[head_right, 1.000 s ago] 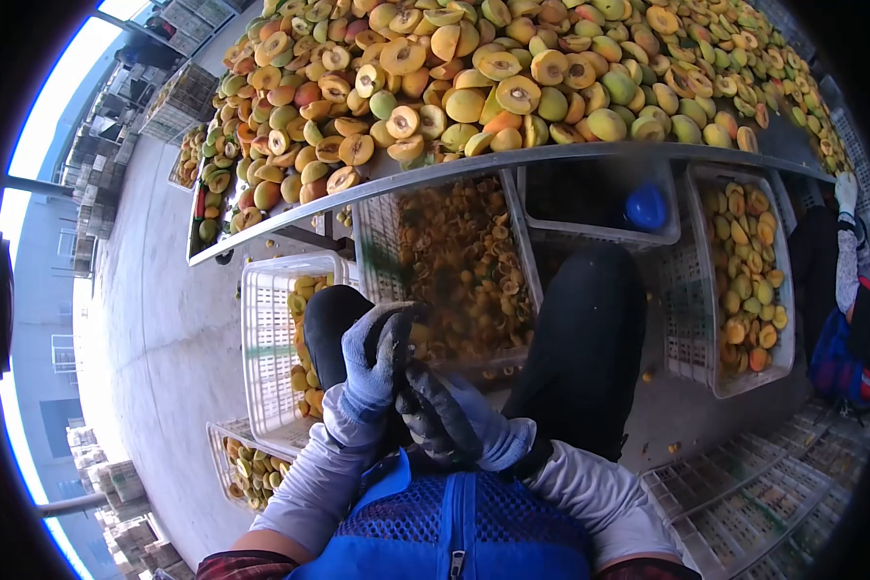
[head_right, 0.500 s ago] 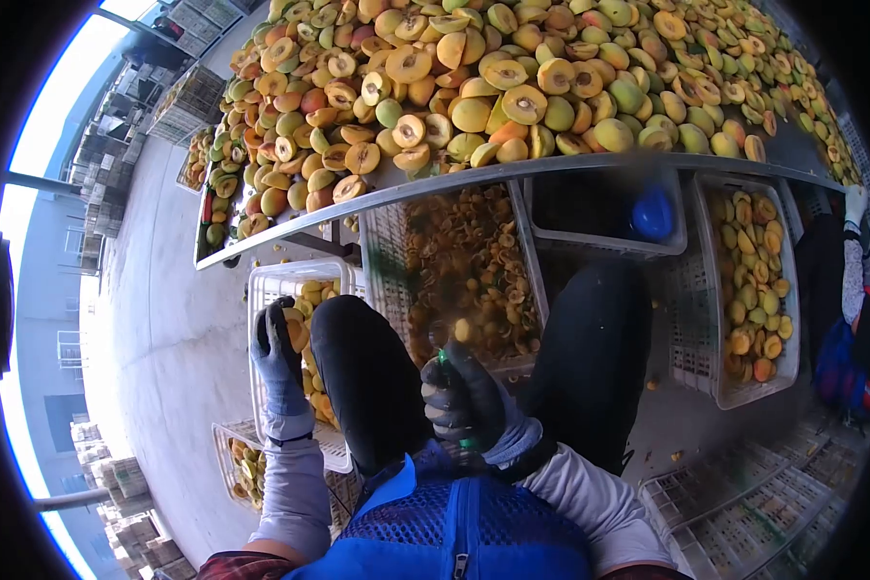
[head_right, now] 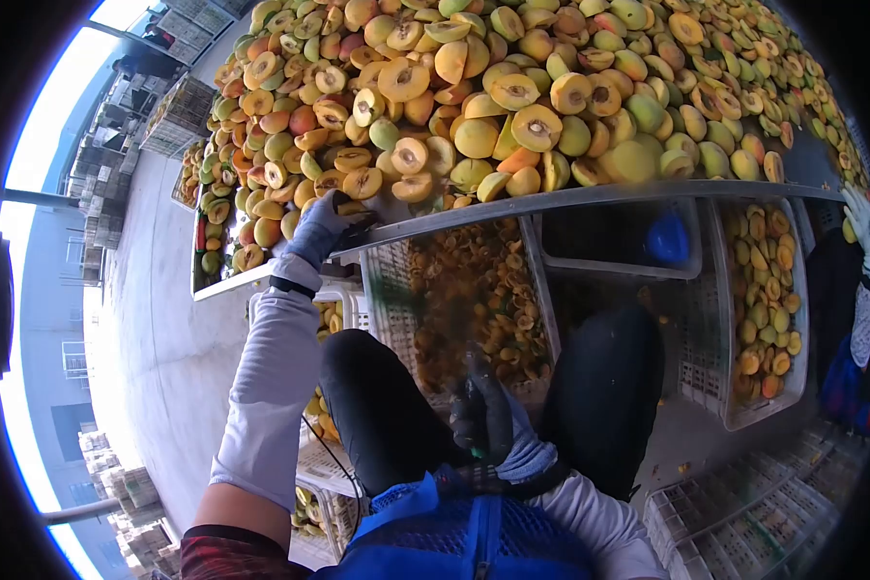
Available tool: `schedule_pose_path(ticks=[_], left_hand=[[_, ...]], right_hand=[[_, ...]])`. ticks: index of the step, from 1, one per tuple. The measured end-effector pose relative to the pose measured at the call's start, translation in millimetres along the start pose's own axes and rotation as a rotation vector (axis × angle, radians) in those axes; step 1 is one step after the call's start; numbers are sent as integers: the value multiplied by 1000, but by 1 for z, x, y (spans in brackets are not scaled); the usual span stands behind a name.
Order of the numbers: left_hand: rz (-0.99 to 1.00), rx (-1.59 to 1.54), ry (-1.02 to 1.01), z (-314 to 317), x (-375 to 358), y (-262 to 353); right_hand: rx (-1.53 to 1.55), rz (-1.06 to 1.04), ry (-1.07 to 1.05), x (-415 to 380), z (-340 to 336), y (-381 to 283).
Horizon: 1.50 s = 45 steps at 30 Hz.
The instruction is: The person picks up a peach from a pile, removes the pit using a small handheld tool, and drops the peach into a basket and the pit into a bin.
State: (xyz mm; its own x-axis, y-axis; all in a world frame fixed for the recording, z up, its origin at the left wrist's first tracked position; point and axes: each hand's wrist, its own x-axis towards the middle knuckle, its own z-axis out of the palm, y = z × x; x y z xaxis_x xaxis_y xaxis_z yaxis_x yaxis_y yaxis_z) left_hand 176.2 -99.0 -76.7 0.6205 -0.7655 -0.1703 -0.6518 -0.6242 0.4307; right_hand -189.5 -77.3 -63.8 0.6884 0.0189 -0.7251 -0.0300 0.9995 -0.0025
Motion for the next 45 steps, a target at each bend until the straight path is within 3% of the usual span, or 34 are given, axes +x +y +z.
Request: schedule_pose_path(ticks=[2, 3, 5, 6, 7, 9, 11, 13, 15, 17, 18, 19, 21, 23, 25, 27, 28, 30, 34, 36, 38, 40, 43, 45], left_hand=[[-2, -632, 82, 6, -14, -8], [144, -772, 92, 8, -39, 12], [166, -647, 115, 18, -85, 41], [106, -822, 119, 23, -108, 58], [43, -994, 111, 28, -134, 74], [-144, -1108, 25, 31, -181, 105], [-275, -1302, -28, 42, -215, 120], [-241, -1182, -60, 29, -225, 114], [-116, -1134, -292, 6, -226, 114], [-83, -1002, -347, 9, -231, 105], [-37, -1042, -252, 16, -234, 105], [10, -1079, -157, 22, -236, 103], [-25, -1095, -204, 28, -243, 94], [-164, -1231, -135, 29, -251, 96], [-126, -1288, -92, 26, -254, 110], [522, -488, 316, 34, -254, 106], [524, -490, 320, 35, -258, 107], [346, -495, 348, 35, -270, 112], [260, -697, 287, 33, -273, 125], [71, -1080, 138, 34, -272, 129], [142, -932, 239, 33, -277, 137], [215, -781, 336, 30, -279, 144], [150, -920, 260, 28, -281, 146], [-24, -1155, 141, 32, -281, 141]], right_hand=[[-3, -100, -21, -3, 7, -4], [5, -96, -9, -2, 12, -6], [-240, -459, -88, -2, 20, -9], [-202, -493, -249, 1, 11, -11], [-201, -494, -245, 4, 12, -10], [-451, -711, -64, 10, 20, -3], [-466, -705, -56, 5, 25, -1], [-404, -633, -127, 7, 12, -3], [-516, -619, -111, -4, 18, -9], [-747, -528, -300, -12, 24, -13], [-794, -694, -284, -10, 25, -6], [-797, -693, -290, -12, 26, -2], [-1207, -1404, -32, -17, 28, 6], [-1522, -1304, 8, -31, 25, 12], [-1753, -1214, 107, -42, 28, 22], [-1766, -1266, 133, -41, 26, 23], [-1772, -1320, 156, -40, 25, 23], [-1761, -1298, 152, -41, 23, 25], [-1696, -1333, 111, -37, 12, 34], [-1664, -1318, 55, -33, 7, 34], [-1629, -1305, 1, -35, 6, 36], [-1374, -1470, -27, -40, 10, 39], [-1443, -1406, 15, -39, 6, 40], [-1501, -1327, 15, -38, 2, 36]])
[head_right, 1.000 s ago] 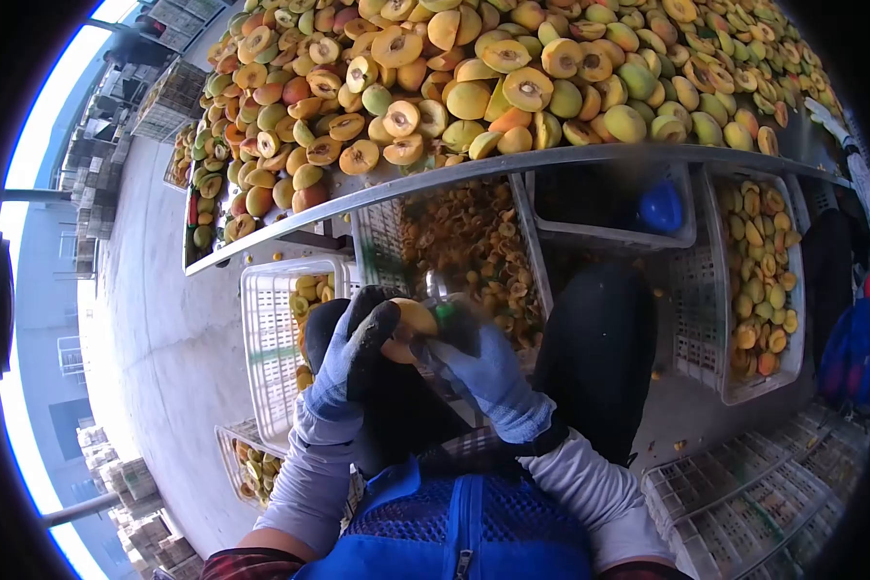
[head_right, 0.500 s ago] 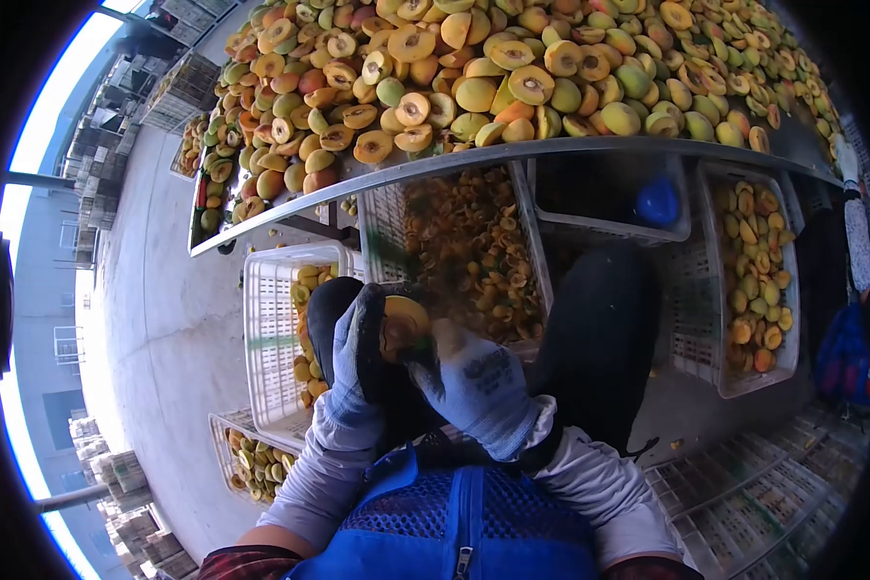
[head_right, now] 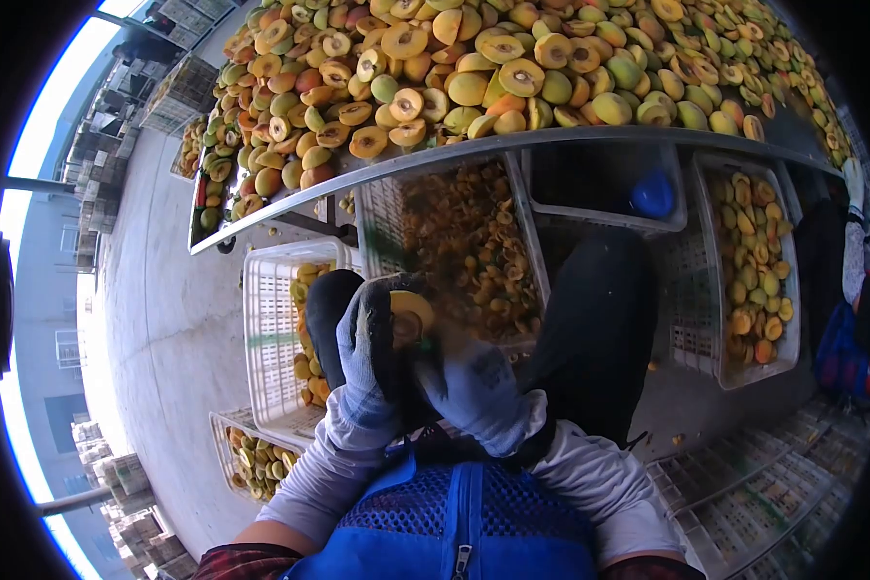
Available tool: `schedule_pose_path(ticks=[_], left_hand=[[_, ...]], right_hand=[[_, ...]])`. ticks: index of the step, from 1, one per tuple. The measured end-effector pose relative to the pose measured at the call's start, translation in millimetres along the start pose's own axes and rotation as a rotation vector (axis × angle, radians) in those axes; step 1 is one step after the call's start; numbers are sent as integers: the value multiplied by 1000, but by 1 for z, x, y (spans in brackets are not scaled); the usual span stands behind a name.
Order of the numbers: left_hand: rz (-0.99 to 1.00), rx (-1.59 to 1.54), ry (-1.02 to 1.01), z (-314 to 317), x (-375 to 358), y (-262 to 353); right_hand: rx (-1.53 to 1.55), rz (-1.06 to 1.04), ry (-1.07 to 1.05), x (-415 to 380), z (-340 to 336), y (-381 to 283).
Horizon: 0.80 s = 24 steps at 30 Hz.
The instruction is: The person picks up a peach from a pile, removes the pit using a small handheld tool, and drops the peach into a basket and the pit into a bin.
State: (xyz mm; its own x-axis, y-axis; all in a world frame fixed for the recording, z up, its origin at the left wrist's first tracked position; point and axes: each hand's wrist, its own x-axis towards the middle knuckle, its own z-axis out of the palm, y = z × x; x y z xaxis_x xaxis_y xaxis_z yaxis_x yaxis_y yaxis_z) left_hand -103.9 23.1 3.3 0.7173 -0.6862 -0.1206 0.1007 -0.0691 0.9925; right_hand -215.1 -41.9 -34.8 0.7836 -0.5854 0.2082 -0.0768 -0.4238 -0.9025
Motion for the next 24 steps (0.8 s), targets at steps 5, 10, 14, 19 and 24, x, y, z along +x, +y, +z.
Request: schedule_pose_path(ticks=[5, 10, 14, 19, 24], left_hand=[[228, 148, 17, 1, 5, -24], [-124, 11, -285, -15, 20, -6], [-2, 149, -229, -20, 22, -9], [105, 122, -264, -10, 18, -10], [-184, -102, -262, -12, 14, -33]], right_hand=[[128, -45, 90, -12, 12, 8], [249, 231, -278, -9, 3, 18], [251, 48, -118, -7, 7, 8], [1860, 954, -662, -12, 3, 12], [2356, 930, -755, -12, 15, 12]])
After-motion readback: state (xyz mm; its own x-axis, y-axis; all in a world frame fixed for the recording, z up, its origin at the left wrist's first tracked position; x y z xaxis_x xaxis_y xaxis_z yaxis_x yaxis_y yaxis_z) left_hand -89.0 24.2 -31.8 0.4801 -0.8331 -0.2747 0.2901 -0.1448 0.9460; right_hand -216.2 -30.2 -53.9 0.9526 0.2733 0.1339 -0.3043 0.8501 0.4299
